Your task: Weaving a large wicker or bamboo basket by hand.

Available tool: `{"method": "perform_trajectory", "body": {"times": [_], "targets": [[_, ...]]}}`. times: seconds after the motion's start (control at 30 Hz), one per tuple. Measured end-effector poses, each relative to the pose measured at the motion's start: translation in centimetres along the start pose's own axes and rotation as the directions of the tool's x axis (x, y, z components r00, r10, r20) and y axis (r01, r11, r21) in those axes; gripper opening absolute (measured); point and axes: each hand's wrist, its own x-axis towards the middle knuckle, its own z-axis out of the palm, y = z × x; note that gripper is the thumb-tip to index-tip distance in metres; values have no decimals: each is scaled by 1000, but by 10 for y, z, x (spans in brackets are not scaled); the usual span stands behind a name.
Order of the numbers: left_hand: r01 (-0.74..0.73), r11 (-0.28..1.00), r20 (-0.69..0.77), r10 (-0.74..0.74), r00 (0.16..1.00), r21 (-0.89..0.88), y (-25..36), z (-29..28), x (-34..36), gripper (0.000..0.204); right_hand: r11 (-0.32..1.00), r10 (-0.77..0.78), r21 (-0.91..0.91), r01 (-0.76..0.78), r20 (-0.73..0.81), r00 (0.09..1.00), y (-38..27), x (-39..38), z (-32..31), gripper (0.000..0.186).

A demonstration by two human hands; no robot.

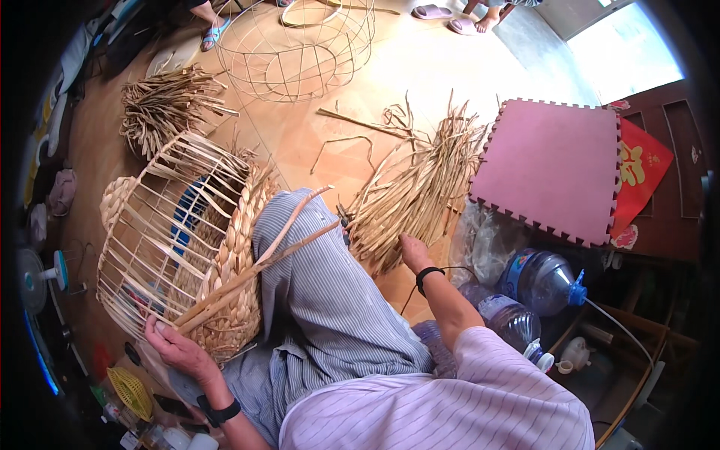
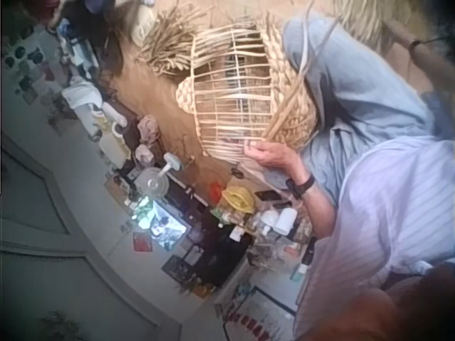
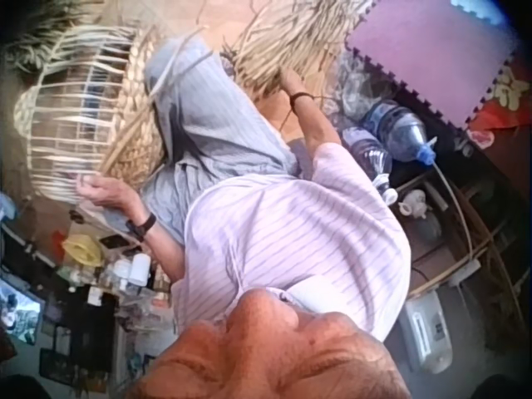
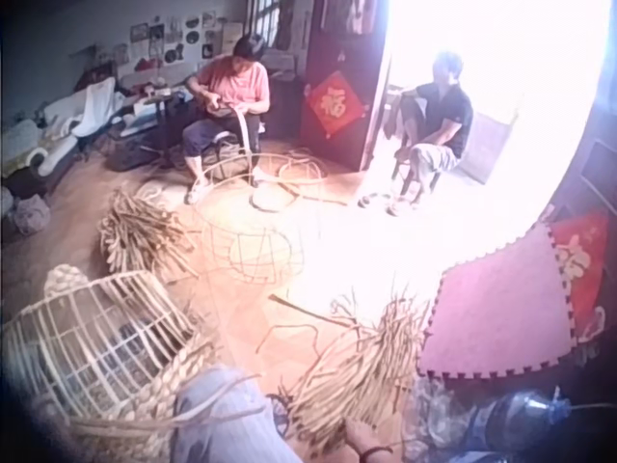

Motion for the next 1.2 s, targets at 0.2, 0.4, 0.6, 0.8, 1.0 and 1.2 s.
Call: {"method": "perform_trajectory", "body": {"times": [0.2,0.4,0.6,0.8,1.0,1.2], "targets": [[-17,1000,-15,17,1000,19,2,-4,0,35,984,-107,111,136,-237,965,-46,-22,-37,17],[1,1000,12,-1,1000,15,9,-4,0,34,861,-106,422,283,-396,912,-90,-60,-82,23],[-23,999,2,23,1000,-27,6,1,-1,30,770,-28,467,434,-655,755,-142,-73,-182,18],[-3,995,70,10,997,-96,1,-13,7,24,399,-28,593,699,-755,656,-194,-82,-273,16],[219,947,345,-130,930,-235,10,-50,23,19,97,-312,672,734,-680,664,-302,-125,-304,15],[-46,989,171,70,983,-141,28,-57,33,20,328,-718,448,832,-453,528,-386,-148,-272,26]]}}
